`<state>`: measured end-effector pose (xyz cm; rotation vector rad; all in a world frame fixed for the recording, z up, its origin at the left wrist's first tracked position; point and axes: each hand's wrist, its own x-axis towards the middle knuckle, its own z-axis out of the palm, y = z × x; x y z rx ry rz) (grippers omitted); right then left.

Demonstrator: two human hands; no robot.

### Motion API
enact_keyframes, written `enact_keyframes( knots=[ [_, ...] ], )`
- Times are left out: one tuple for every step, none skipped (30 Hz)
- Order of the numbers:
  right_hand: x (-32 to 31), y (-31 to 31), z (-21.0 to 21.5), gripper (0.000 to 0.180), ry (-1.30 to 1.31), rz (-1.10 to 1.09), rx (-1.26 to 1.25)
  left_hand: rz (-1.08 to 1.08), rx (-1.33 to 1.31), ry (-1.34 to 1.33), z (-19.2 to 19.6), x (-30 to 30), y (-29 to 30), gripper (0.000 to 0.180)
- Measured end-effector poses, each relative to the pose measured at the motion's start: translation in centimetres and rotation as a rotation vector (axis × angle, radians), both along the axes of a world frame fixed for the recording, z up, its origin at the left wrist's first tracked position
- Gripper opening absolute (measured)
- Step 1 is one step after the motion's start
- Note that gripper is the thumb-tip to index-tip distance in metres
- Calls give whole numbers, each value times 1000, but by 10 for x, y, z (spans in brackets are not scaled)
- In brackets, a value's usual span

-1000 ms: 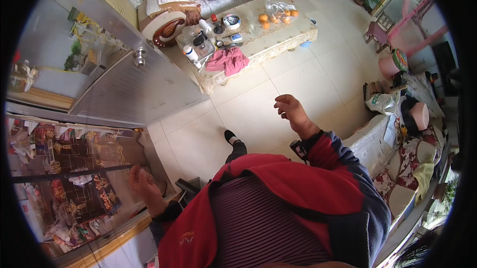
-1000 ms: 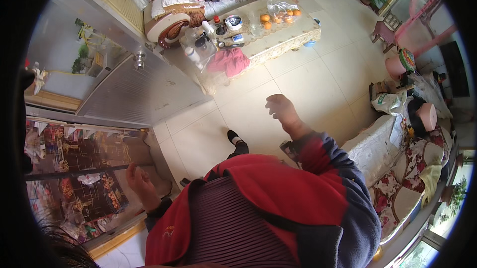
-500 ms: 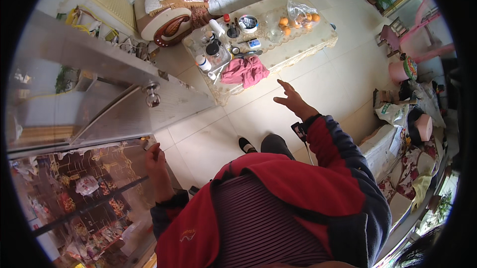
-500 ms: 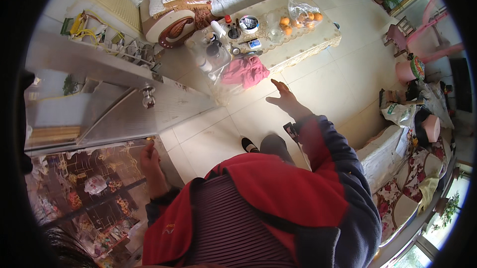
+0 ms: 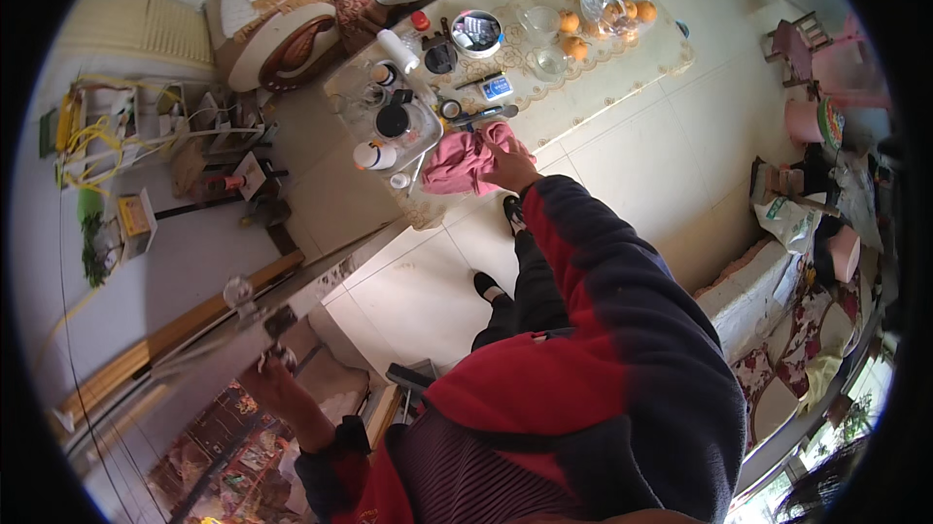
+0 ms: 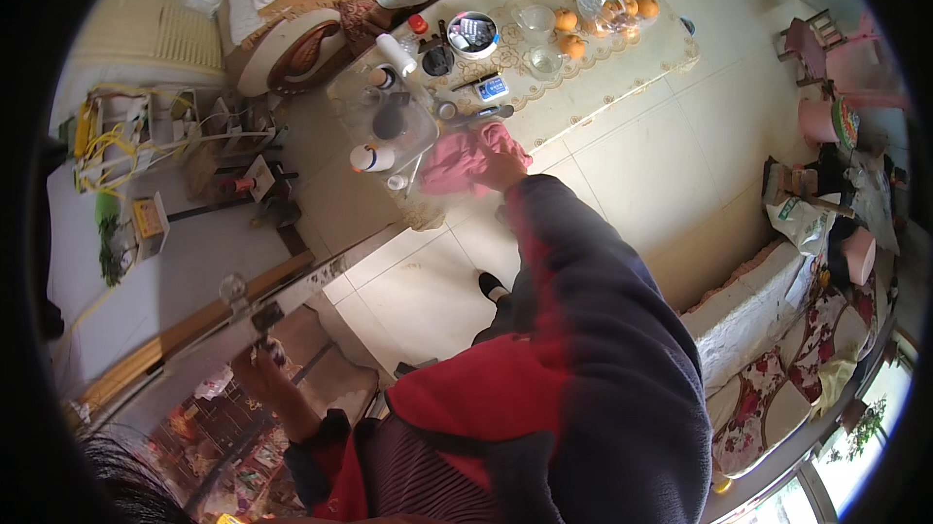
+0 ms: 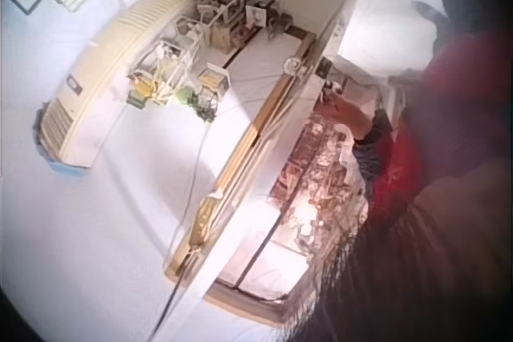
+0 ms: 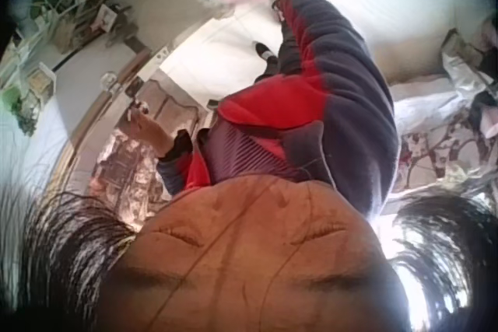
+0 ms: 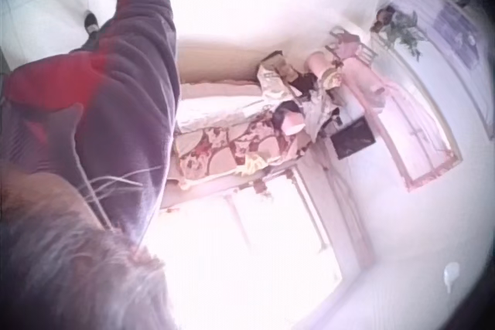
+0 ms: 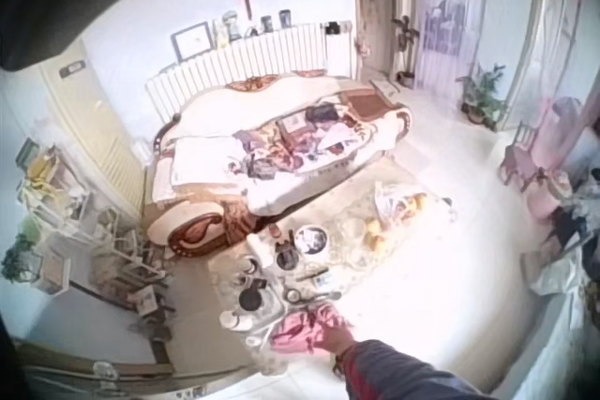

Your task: The person picks up a small black electronic device and a pink cloth, then walks through a cluttered store. They repeatedly open and close the device, inspecting its interior. Finally, they use a patterned cloth to wipe the device.

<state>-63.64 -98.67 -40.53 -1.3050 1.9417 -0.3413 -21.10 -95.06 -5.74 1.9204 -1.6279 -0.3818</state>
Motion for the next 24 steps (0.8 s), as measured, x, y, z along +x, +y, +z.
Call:
enact_keyframes(
  knots=[
    [0, -13, -12, 88, 1, 40, 20, 73, -23, 17, -4, -6, -5, 35],
    [-1, -27, -24, 87, -2, 75, 14, 160, -42, 20, -10, -13, -8, 35],
    [2, -38, -34, 86, 1, 117, 60, 273, -51, 26, -15, -18, -10, 36],
    [6, -43, -42, 81, 24, 119, 30, 217, -127, -36, -20, -22, -14, 38],
    [8, -50, -49, 80, 37, 153, 24, 186, -193, -92, -24, -25, -15, 39],
    [12, -56, -55, 78, 58, 196, 43, 132, -264, -172, -28, -26, -16, 41],
    [16, -61, -59, 77, 79, 247, 76, 182, -257, -118, -30, -24, -17, 41],
    [21, -66, -63, 74, 69, 273, 97, 210, -261, -85, -35, -22, -16, 42],
    [24, -67, -68, 74, 103, 312, 105, 205, -273, -52, -38, -17, -15, 42],
    [27, -67, -72, 73, 136, 353, 128, 205, -279, -94, -41, -9, -17, 40],
    [31, -66, -77, 72, 175, 383, 109, 240, -279, -115, -43, 0, -16, 40],
    [34, -60, -83, 49, 236, 338, -6, 253, -280, -133, -45, 9, -14, 39],
    [32, -55, -91, 40, 265, 365, -44, 275, -272, -148, -46, 18, -11, 39],
    [27, -47, -99, 31, 294, 390, -105, 337, -199, -359, -45, 26, -7, 37],
    [16, -37, -107, 24, 288, 376, -257, 249, -179, -499, -44, 33, -4, 35],
    [7, -29, -115, 17, 316, 371, -236, 212, -174, -566, -45, 38, -2, 33],
    [-3, -21, -121, 12, 330, 362, -300, 203, -160, -580, -45, 41, 0, 32],
    [-18, -12, -124, 13, 273, 371, -312, 142, -166, -736, -44, 43, 0, 32],
    [-29, -7, -124, 13, 214, 399, -239, 108, -164, -838, -43, 43, -1, 31],
    [-43, 1, -120, 16, 239, 355, -370, 57, -170, -933, -42, 42, -2, 32],
    [-53, -1, -118, 19, 152, 336, -428, 7, -182, -1027, -41, 39, -4, 32],
    [-61, -4, -114, 23, 63, 314, -485, -63, -201, -1115, -39, 38, -8, 35],
    [-70, -8, -110, 28, -35, 288, -538, -136, -219, -1202, -38, 37, -11, 37],
    [-77, -11, -104, 32, -44, 273, -567, -119, -259, -1250, -38, 35, -13, 36]
  ],
)
